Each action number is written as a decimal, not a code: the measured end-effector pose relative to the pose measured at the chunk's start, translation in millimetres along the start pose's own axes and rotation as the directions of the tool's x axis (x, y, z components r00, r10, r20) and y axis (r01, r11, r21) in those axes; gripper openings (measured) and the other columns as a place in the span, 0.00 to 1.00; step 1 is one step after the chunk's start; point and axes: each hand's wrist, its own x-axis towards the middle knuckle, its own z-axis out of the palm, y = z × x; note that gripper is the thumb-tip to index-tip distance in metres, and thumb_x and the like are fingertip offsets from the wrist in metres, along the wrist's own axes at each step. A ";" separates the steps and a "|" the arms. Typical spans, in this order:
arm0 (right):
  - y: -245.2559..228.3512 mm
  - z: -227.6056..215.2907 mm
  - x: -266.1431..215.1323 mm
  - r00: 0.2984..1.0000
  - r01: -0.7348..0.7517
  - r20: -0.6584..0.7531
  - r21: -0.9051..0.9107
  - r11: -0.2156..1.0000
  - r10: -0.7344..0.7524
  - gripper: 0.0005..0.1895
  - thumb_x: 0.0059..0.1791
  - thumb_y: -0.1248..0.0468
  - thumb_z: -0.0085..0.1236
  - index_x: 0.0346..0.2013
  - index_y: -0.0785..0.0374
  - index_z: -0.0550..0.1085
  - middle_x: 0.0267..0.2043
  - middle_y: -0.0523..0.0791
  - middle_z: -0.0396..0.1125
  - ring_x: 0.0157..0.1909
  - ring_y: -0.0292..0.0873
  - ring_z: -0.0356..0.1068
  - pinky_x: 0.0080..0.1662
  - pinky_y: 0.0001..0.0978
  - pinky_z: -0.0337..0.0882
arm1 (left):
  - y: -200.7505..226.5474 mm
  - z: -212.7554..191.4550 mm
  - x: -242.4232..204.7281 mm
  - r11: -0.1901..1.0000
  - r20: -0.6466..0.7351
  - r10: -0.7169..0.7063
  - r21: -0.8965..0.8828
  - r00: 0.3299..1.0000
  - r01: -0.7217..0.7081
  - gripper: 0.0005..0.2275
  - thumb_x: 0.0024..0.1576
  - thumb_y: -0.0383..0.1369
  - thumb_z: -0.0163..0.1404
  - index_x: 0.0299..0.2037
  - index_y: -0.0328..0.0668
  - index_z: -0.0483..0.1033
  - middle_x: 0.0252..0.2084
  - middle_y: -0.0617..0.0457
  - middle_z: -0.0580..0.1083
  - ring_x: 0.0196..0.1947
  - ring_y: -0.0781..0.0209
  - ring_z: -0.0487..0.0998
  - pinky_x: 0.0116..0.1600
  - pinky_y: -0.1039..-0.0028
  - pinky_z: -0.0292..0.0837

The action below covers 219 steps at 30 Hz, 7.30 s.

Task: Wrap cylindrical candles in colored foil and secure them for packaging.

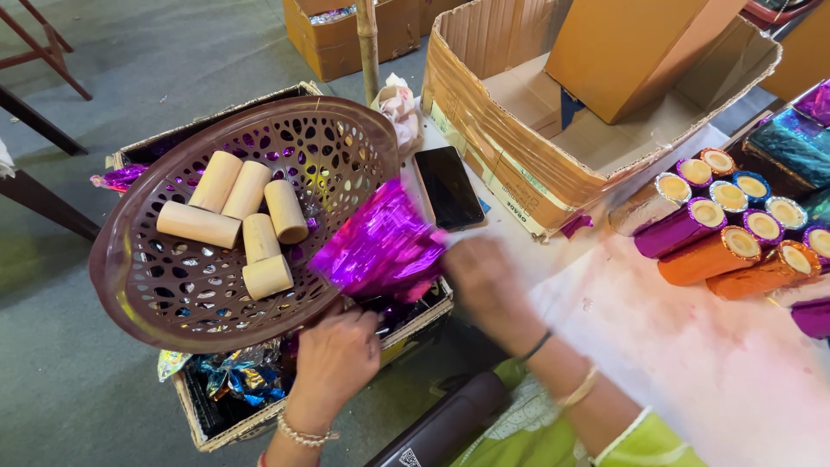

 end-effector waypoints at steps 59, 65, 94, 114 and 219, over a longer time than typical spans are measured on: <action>121.3 -201.7 -331.1 0.626 -0.686 0.063 0.520 0.510 0.777 0.08 0.53 0.69 0.60 0.44 0.71 0.76 0.33 0.44 0.69 0.34 0.33 0.66 0.40 0.25 0.66 | -54.4 15.0 -8.2 0.859 -0.210 -0.109 0.472 0.972 0.198 0.05 0.48 0.23 0.49 0.26 0.30 0.79 0.49 0.38 0.75 0.45 0.34 0.79 0.39 0.57 0.80; 122.3 -197.1 -335.8 0.594 -0.712 0.080 0.515 0.477 0.800 0.09 0.52 0.69 0.61 0.45 0.71 0.76 0.34 0.44 0.70 0.35 0.34 0.66 0.40 0.25 0.66 | -8.2 -15.3 -11.7 0.922 -0.165 -0.139 0.338 0.976 0.188 0.18 0.52 0.19 0.45 0.54 0.32 0.75 0.46 0.36 0.74 0.42 0.35 0.78 0.43 0.53 0.77; 121.4 -189.0 -336.9 0.585 -0.714 0.091 0.530 0.458 0.806 0.09 0.51 0.68 0.60 0.45 0.70 0.76 0.37 0.43 0.71 0.35 0.34 0.67 0.41 0.25 0.68 | -61.6 -0.4 6.8 0.907 0.196 -0.386 0.257 0.901 0.333 0.16 0.62 0.42 0.45 0.45 0.34 0.77 0.47 0.32 0.77 0.49 0.35 0.77 0.57 0.49 0.71; 124.4 -184.6 -343.8 0.582 -0.700 0.091 0.562 0.440 0.808 0.09 0.52 0.68 0.60 0.44 0.70 0.77 0.34 0.44 0.70 0.35 0.34 0.65 0.40 0.25 0.67 | -114.9 41.6 27.0 0.916 0.377 -0.401 0.153 0.835 0.371 0.34 0.63 0.60 0.29 0.62 0.36 0.68 0.65 0.34 0.66 0.65 0.38 0.66 0.69 0.58 0.57; -15.2 -242.2 -457.2 0.199 -0.745 0.054 0.657 0.116 0.978 0.16 0.48 0.73 0.55 0.51 0.66 0.70 0.33 0.46 0.69 0.29 0.37 0.66 0.30 0.28 0.67 | 327.8 168.0 12.9 0.452 -0.003 0.853 -0.494 0.522 -0.742 0.20 0.50 0.39 0.57 0.51 0.41 0.72 0.50 0.43 0.72 0.55 0.42 0.71 0.61 0.44 0.59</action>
